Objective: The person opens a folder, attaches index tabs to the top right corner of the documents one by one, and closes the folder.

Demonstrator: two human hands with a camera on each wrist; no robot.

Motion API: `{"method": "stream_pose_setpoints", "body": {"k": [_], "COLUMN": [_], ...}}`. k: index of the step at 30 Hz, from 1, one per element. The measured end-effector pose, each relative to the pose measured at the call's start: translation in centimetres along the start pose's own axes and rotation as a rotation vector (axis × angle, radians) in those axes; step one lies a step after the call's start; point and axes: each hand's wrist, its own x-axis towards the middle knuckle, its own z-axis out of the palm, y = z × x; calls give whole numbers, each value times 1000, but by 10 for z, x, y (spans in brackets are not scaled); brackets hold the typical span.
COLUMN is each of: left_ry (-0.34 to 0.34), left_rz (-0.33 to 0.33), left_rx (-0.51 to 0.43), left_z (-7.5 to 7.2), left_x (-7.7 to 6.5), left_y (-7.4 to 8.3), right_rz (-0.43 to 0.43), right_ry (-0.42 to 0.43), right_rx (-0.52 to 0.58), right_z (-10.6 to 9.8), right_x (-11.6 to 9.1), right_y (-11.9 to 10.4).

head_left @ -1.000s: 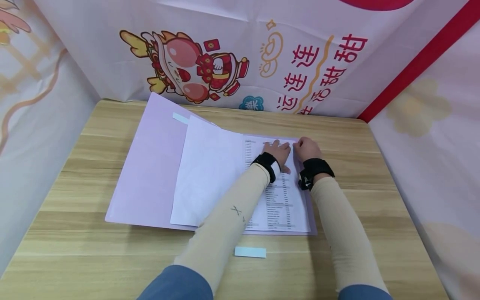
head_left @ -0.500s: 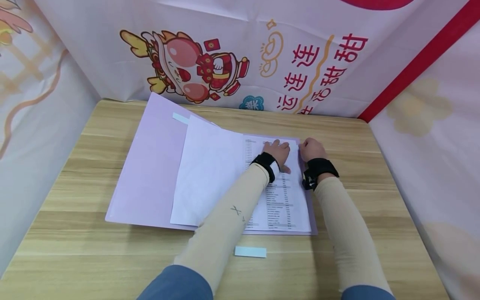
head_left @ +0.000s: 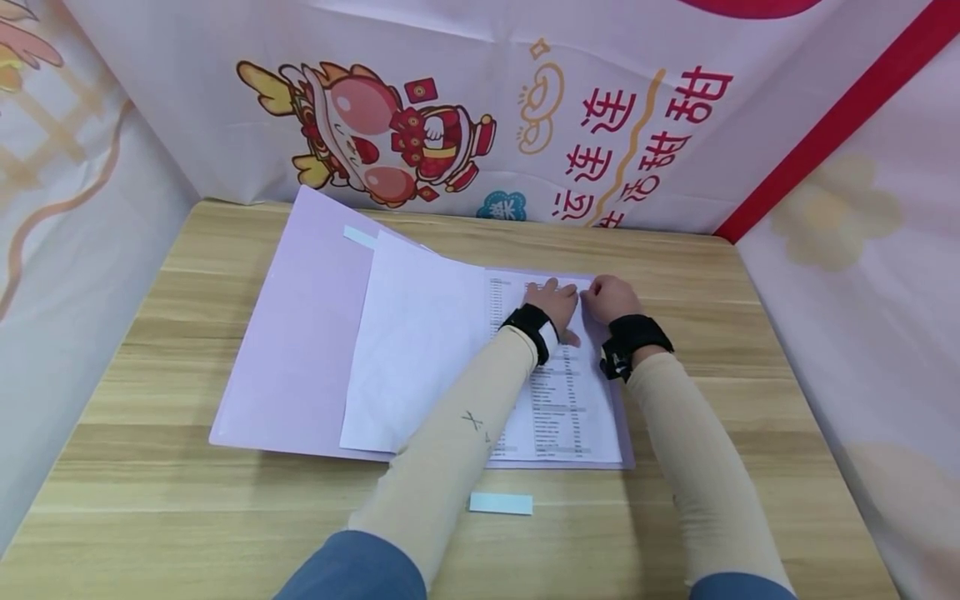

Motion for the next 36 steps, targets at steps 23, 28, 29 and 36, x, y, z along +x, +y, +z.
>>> {"method": "stream_pose_setpoints", "body": {"k": [23, 28, 29, 36], "left_ry": [-1, -14, -17, -18], "left_rz": [14, 14, 13, 6], "left_rx": [-13, -17, -17, -38], "left_z": [-3, -3, -2, -1], "left_x": [-2, -1, 0, 2], "left_y": [-2, -1, -1, -1], "right_rz": [51, 73, 76, 74], "right_ry": [-6, -9, -12, -9], "right_rx": [-39, -19, -13, 2], "right_z": [1, 2, 2, 3], "right_x": [11, 9, 8, 11], "right_y": [17, 10, 8, 3]}}
